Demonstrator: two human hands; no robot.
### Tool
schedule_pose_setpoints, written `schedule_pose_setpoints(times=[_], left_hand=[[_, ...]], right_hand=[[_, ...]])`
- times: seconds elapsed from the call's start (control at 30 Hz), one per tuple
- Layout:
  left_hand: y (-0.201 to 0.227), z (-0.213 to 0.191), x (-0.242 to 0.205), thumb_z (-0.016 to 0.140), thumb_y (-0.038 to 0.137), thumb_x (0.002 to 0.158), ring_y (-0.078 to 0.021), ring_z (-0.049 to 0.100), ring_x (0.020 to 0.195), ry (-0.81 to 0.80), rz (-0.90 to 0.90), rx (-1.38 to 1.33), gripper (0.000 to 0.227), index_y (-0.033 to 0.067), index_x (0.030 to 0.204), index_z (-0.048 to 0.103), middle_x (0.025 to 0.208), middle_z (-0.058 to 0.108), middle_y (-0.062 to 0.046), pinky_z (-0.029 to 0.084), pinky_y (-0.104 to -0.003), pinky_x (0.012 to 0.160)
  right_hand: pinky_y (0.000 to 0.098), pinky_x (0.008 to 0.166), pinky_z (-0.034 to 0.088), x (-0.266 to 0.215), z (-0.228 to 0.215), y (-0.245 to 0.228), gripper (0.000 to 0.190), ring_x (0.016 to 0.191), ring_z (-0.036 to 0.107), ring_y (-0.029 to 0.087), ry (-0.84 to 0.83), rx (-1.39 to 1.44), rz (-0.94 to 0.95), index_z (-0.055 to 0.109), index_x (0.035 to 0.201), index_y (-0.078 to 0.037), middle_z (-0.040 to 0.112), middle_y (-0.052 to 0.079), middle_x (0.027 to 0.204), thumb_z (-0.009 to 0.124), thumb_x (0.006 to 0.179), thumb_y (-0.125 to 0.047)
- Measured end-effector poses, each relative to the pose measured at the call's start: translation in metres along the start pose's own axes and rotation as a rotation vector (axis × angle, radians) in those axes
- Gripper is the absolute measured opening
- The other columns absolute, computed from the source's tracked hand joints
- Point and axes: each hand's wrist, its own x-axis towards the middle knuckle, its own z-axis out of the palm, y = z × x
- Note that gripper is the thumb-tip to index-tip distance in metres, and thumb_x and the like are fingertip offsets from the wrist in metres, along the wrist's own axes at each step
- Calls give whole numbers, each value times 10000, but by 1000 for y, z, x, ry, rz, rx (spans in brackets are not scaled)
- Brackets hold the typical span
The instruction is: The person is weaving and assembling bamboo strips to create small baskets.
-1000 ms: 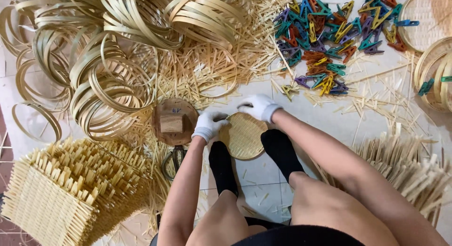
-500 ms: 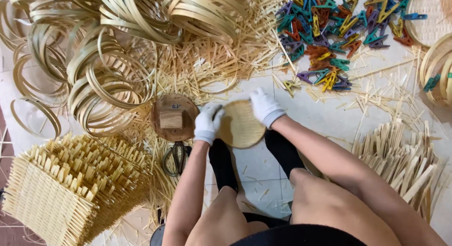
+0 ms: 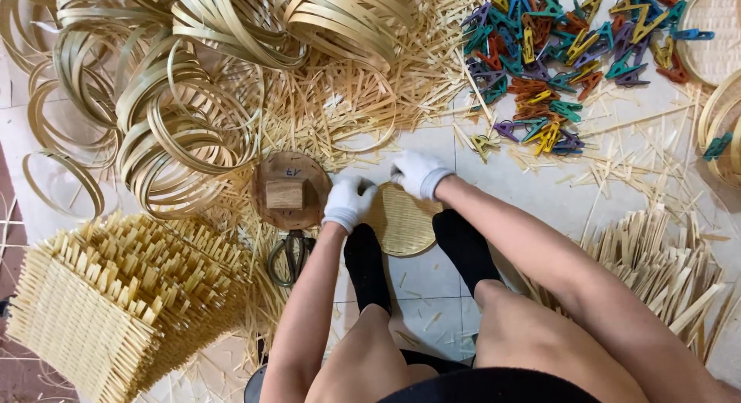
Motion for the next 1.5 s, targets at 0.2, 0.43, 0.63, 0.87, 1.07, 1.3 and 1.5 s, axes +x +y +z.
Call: schedule_pose_setpoints(times=[0.2, 0.43, 0.63, 0.87, 1.07, 1.3, 1.5], left_hand=[[16, 10, -35, 661, 269, 911, -402, 688, 884, 428, 210, 34, 188, 112, 951, 757, 928, 737, -171, 548, -476, 801], [12, -31, -54, 600, 219, 903, -370, 693, 867, 164, 39, 426, 203, 118, 981, 759, 897, 734, -152, 532, -491, 754], [44, -98, -106, 694, 233, 892, -224, 733, 851, 350, 191, -225, 256, 65, 1079, 738, 964, 753, -103, 562, -330, 780], [22, -53, -107, 716, 202, 902, -253, 744, 954, 369, 80, -59, 228, 109, 1107, 755, 1032, 753, -115, 564, -354, 888], [36, -43, -122, 731, 209, 902, -353, 693, 945, 599, 294, 351, 181, 102, 1041, 775, 1028, 753, -139, 542, -394, 845], [16, -32, -120, 614, 354, 1029, -299, 755, 816, 302, -340, -68, 315, 83, 1091, 761, 904, 784, -156, 579, -396, 819], [17, -14, -99, 660, 343, 925, -299, 748, 956, 191, -54, 10, 357, 63, 1135, 732, 1044, 770, -151, 556, -393, 871]], right_hand=[[504, 822, 554, -5, 30, 19, 199, 987, 678, 375, 170, -3, -93, 686, 1048, -141, 649, 138, 1115, 645, 944, -306], [517, 797, 552, -13, 18, 9, 179, 961, 684, 374, 145, -112, -27, 684, 1057, -154, 617, 134, 1153, 612, 958, -284], [546, 785, 531, -34, 19, 40, 213, 930, 667, 425, 278, -6, 117, 662, 1067, -85, 634, 203, 1110, 604, 953, -255], [456, 847, 546, -119, 4, 78, 303, 966, 696, 397, 185, 300, 151, 695, 1098, -58, 735, 206, 1030, 655, 910, -292], [443, 894, 559, -241, -75, 166, 332, 1012, 710, 335, 294, 85, 414, 711, 1142, -114, 746, 152, 1116, 604, 932, -347], [467, 965, 544, -327, -121, 189, 412, 1134, 674, 326, 136, -249, 710, 782, 1109, -237, 740, 90, 1219, 578, 912, -535], [509, 1016, 455, -307, -58, 186, 546, 1254, 545, 324, -67, -366, 823, 705, 1241, -310, 591, 66, 1357, 606, 841, -669]])
